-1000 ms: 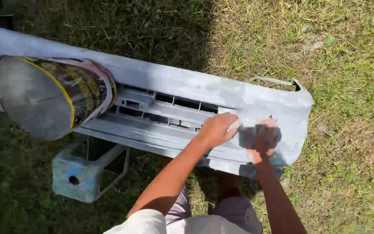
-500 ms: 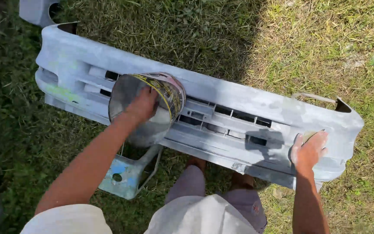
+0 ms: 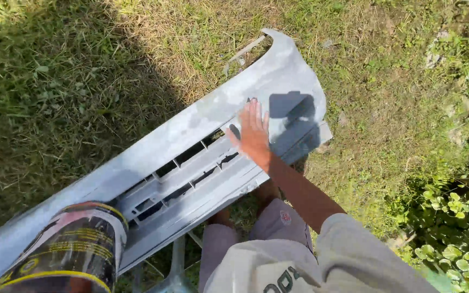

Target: The person sands a white car bumper with a sanding block, focusing on the grille area and the curved edges. They repeatedly dip the sanding block into a bucket of water and wipe the surface with a cloth to remove dust.

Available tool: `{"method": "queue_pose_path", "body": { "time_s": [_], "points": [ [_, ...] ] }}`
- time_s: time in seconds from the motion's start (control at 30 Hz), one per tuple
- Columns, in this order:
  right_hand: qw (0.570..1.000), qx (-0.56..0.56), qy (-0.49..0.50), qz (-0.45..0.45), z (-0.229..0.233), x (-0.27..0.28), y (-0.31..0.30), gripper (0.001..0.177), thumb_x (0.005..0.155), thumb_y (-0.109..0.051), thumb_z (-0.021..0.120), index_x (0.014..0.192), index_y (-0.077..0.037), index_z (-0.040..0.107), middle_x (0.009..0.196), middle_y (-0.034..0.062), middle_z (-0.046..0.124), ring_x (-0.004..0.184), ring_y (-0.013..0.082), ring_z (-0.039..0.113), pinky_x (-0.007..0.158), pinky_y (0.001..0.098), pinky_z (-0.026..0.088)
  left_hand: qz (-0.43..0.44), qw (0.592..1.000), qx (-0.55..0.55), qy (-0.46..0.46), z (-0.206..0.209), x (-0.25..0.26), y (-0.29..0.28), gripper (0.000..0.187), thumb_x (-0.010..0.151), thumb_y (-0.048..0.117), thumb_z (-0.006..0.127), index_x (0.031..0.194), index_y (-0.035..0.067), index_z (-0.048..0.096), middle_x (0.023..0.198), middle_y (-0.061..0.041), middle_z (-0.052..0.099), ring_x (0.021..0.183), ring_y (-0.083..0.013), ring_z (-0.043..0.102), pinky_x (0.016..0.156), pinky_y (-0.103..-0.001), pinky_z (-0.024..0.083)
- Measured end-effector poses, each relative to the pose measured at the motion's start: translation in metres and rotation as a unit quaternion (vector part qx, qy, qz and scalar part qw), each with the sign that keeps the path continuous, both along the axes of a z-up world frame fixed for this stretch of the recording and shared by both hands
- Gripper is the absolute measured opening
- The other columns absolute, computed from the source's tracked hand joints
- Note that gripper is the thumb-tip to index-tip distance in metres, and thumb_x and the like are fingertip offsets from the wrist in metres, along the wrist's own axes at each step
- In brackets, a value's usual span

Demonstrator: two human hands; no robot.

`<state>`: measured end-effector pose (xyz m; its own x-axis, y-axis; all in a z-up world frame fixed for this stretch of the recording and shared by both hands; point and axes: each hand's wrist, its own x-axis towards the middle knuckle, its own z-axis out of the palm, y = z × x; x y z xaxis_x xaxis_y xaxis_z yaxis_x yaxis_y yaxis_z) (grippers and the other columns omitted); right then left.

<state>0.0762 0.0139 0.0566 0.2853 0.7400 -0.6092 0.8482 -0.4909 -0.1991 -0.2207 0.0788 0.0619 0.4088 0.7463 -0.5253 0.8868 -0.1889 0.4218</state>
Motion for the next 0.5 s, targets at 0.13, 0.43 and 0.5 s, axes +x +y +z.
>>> {"method": "queue_pose_path", "body": {
  "time_s": [0.13,0.43,0.5],
  "points": [
    [0.974,0.169,-0.148,0.018,-0.063,0.082,0.036,0.076,0.106,-0.064,0.04,0.155,-0.006,0.037,0.16,0.0144,0.031,0.149,0.0259,0.027,0.112,0.052,0.038,0.033,0.999,0.0,0.0,0.043,0.026,0.014,0.025,0.09,0.046,0.066,0.077,0.025,0.066,0.068,-0.001,0.058,0.07,-0.0247,0.067,0.068,-0.04,0.057],
    [0.999,-0.046,0.014,0.023,-0.004,0.076,0.044,0.097,0.1,-0.072,0.029,0.166,-0.005,0.003,0.173,0.0164,-0.008,0.16,0.0287,-0.013,0.126,0.0532,-0.017,0.129,0.991,-0.038,-0.007,0.123,0.1,-0.005,0.04,0.089,0.061,0.066,0.062,0.033,0.061,0.053,0.007,0.049,0.056,-0.0185,0.062,0.062,-0.033,0.053],
    [1.0,-0.025,0.003,-0.003,-0.021,0.103,0.061,0.093,0.103,-0.07,0.025,0.166,-0.006,0.001,0.174,0.0147,-0.009,0.161,0.0274,-0.013,0.126,0.0532,-0.017,0.16,0.986,-0.037,-0.006,0.124,0.108,-0.004,0.043,0.089,0.065,0.065,0.058,0.035,0.06,0.049,0.009,0.047,0.053,-0.0171,0.061,0.06,-0.032,0.053]
  ]
}}
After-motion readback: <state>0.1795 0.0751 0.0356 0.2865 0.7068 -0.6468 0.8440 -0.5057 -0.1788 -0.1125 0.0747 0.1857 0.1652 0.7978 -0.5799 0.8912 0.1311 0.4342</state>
